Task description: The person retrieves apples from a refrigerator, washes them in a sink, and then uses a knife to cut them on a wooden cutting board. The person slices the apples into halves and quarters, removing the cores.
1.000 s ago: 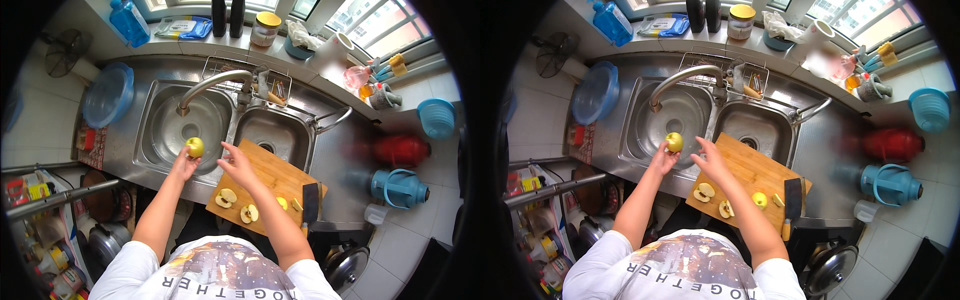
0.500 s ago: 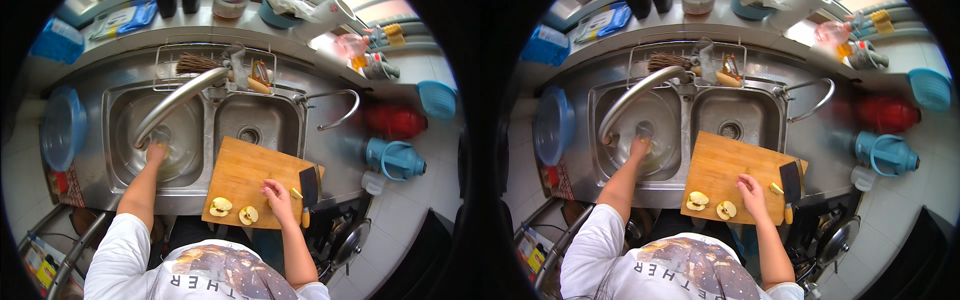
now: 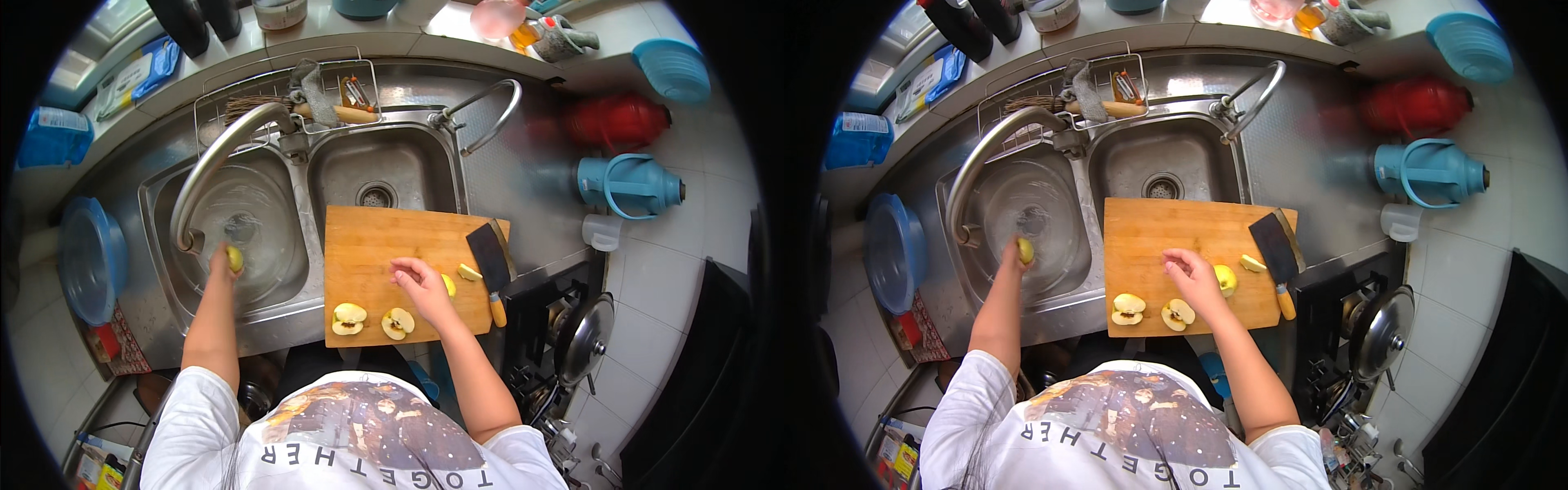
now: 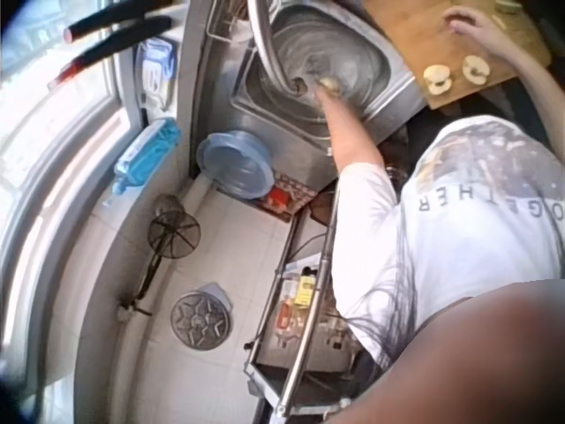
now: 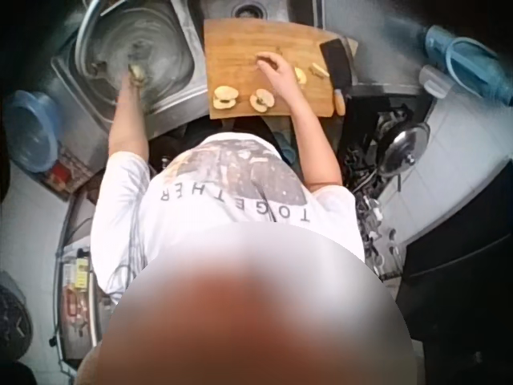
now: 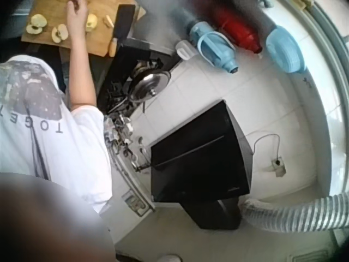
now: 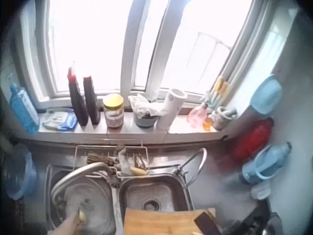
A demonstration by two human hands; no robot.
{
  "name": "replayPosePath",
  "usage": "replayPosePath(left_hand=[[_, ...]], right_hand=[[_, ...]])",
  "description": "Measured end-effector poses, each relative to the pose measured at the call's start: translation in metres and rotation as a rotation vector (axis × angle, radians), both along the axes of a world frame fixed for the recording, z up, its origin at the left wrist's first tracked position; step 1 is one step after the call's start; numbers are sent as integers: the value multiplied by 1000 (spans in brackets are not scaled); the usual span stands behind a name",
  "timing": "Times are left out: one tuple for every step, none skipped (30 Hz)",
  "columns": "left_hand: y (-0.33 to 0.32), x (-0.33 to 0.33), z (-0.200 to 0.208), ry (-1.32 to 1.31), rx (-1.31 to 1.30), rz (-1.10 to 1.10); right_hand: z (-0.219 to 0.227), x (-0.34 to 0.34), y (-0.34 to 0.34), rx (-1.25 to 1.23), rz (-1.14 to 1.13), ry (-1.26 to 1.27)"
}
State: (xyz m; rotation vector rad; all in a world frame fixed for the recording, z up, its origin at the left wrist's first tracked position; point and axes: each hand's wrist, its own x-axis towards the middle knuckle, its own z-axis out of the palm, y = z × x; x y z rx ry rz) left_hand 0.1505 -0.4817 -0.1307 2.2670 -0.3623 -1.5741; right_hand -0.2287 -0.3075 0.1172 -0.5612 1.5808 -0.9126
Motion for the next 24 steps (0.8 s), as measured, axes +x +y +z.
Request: replayPosePath(left_hand=[[-12,-13,38,197,122,317],[-15,-7,55,185,-39,121],[-18,-2,66,178,-201,-79],[-20,-1,81,173,-360,-283],[-20,-20,120,410,-415,-6],[-21,-22,141,380,-411,-45],[-18,-22,154,340,-411,-74],[-11,-21,157,-96,-467,-434],[-3,-19,153,-546,-499,-781],[-2,-15,149,-1018,-509,-1104],[-8,-11,141,-856,-544,-864],[-17,-5,132,-686,-571,-629],[-16,9,118,-519,-572,-404],[-18,4,117,-392,-673,-350],[-13,-1,115,-236,-659,-287],[-2,-46,147,-67,-639,-247],[11,-85,185,90,-620,-198],[22,-115,218,179,-564,-200],[34,-139,241,263,-509,-197],[42,-157,250,301,-534,-259],[47,-174,256,341,-556,-321],[52,-189,254,431,-624,-341],[56,-204,256,520,-691,-359],[55,-212,261,656,-582,-359]], right_hand=[[1,-4,3,-2,-26,-6],[4,-5,2,-17,-49,-16],[6,-6,0,-35,-34,-9],[4,-6,1,-51,-24,3],[0,-7,6,-62,-29,17],[-6,-6,9,-75,-4,46],[-3,-3,6,-77,60,102],[1,-1,3,-78,120,159],[6,2,2,-78,178,217],[9,8,-2,-115,234,271],[12,15,-4,-150,280,329],[15,22,-8,-184,324,388],[24,32,-12,-211,356,350],[32,38,-21,-241,391,318],[34,46,-26,-345,444,409],[31,50,-29,-436,476,509],[30,56,-36,-451,477,520],[30,62,-43,-470,484,529],[29,66,-52,-528,460,530],[28,69,-60,-585,437,529],[26,69,-68,-638,412,528],[21,67,-76,-676,387,526],[22,61,-82,-762,316,471],[24,50,-83,-742,326,377]])
